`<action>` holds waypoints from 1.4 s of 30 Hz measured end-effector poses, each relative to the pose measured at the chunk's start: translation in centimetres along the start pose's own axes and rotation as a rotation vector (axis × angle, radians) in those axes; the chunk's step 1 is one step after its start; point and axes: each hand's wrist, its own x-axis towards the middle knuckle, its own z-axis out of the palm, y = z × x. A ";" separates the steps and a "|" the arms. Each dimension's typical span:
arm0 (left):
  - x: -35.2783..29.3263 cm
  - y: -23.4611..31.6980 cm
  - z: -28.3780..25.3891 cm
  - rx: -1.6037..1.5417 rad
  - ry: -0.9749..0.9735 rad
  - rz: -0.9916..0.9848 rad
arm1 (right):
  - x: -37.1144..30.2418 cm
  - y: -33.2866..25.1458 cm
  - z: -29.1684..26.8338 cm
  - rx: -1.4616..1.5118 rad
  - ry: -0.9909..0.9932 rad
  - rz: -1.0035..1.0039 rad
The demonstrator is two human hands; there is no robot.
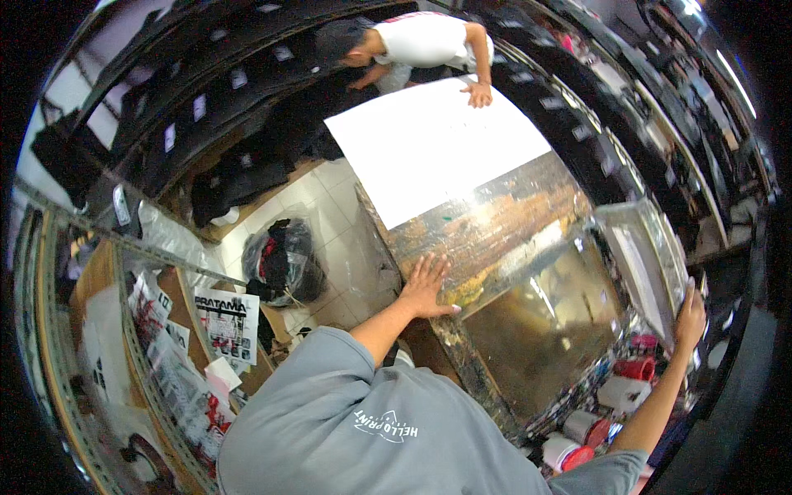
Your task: The person performs screen printing by applying white ink onto black bags using a squeegee and lifting the screen frame to reveal the printed logo, repeating this for several bags while an assistant provides new material.
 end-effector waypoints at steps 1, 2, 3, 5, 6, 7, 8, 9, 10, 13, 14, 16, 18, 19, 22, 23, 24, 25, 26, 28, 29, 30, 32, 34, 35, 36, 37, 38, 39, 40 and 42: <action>0.5 0.5 0.3 -0.003 0.006 0.027 | -0.5 3.1 0.5 -0.125 0.108 -0.195; 0.3 0.4 0.3 0.006 0.004 0.020 | -0.7 1.2 -0.3 0.031 0.133 -0.140; 0.3 0.2 0.1 0.036 -0.036 -0.010 | -0.6 -0.7 -1.3 0.087 0.044 -0.026; 0.1 0.2 0.0 -0.028 0.003 0.012 | -1.1 -3.1 -3.5 0.155 -0.008 0.088; 0.2 0.4 -0.1 -0.061 0.020 0.031 | -1.5 -2.6 -3.4 0.172 0.030 0.080; 0.1 0.4 -0.3 -0.046 0.007 0.032 | -1.9 -2.7 -3.2 0.192 0.060 0.072; 0.1 0.4 -0.4 -0.054 -0.005 0.029 | -2.0 -2.7 -3.1 0.195 0.074 0.079; 0.2 0.4 -0.6 -0.063 -0.018 0.028 | -2.1 -2.8 -3.1 0.197 0.088 0.089; 0.0 0.4 -0.7 -0.069 -0.033 0.023 | -2.3 -3.2 -3.1 0.203 0.098 0.097; 0.1 0.2 -0.2 -0.047 -0.037 0.001 | -2.6 -4.2 -3.5 0.244 0.120 0.047; 0.0 0.3 -0.4 -0.060 -0.041 0.004 | -2.7 -4.4 -3.7 0.242 0.111 0.040; -0.3 0.3 -1.0 -0.083 -0.052 0.011 | -2.8 -4.5 -3.9 0.252 0.101 0.051; -0.2 0.3 -0.8 -0.063 -0.043 0.017 | -2.8 -4.2 -3.7 0.247 0.093 0.049; -0.1 0.3 -0.6 -0.054 -0.038 0.021 | -2.8 -4.1 -3.6 0.242 0.110 0.038; 0.2 0.3 -0.3 -0.031 -0.017 0.026 | -2.7 -3.8 -3.4 0.225 0.164 0.006; 0.3 0.3 -0.2 -0.027 -0.010 0.031 | -2.6 -3.6 -3.1 0.249 0.183 -0.004; 0.3 0.3 -0.1 -0.023 -0.003 0.036 | -2.6 -3.3 -3.1 0.239 0.156 0.017; 0.3 0.3 -0.2 -0.018 0.004 0.037 | -2.6 -3.7 -3.4 0.233 0.129 0.035; 0.3 0.3 -0.2 -0.003 -0.021 0.024 | -2.6 -4.0 -3.7 0.227 0.103 0.053; 0.3 0.4 -0.4 0.025 -0.069 -0.001 | -2.7 -4.1 -3.8 0.235 0.101 0.053; 0.3 0.4 -0.4 0.016 -0.070 0.001 | -2.9 -4.1 -3.7 0.238 0.129 0.047; 0.3 0.3 -0.5 0.006 -0.072 0.001 | -3.0 -4.1 -3.5 0.242 0.157 0.041; 0.3 0.4 -0.7 -0.004 -0.081 0.006 | -2.8 -3.2 -3.0 0.194 0.154 0.070; 0.3 0.3 -0.7 -0.002 -0.100 0.004 | -2.7 -3.3 -3.1 0.166 0.114 0.097; 0.2 0.2 -0.7 -0.009 -0.099 0.003 | -2.6 -3.9 -3.6 0.161 0.075 0.109; 0.1 0.0 -0.7 -0.015 -0.099 0.002 | -2.5 -4.4 -3.8 0.157 0.036 0.120; 0.1 0.0 -0.7 -0.023 -0.096 0.010 | -2.5 -4.2 -3.9 0.152 0.045 0.126; 0.2 0.1 -0.7 -0.023 -0.088 0.015 | -2.5 -3.9 -3.7 0.146 0.053 0.132; 0.2 0.2 -0.7 -0.024 -0.080 0.019 | -2.5 -3.4 -3.3 0.141 0.061 0.138; 0.1 0.2 -0.7 -0.024 -0.072 0.024 | -2.4 -2.9 -2.8 0.123 0.081 0.128; 0.4 0.5 -0.9 -0.030 -0.085 0.033 | -2.2 -1.2 -1.7 0.083 0.123 0.113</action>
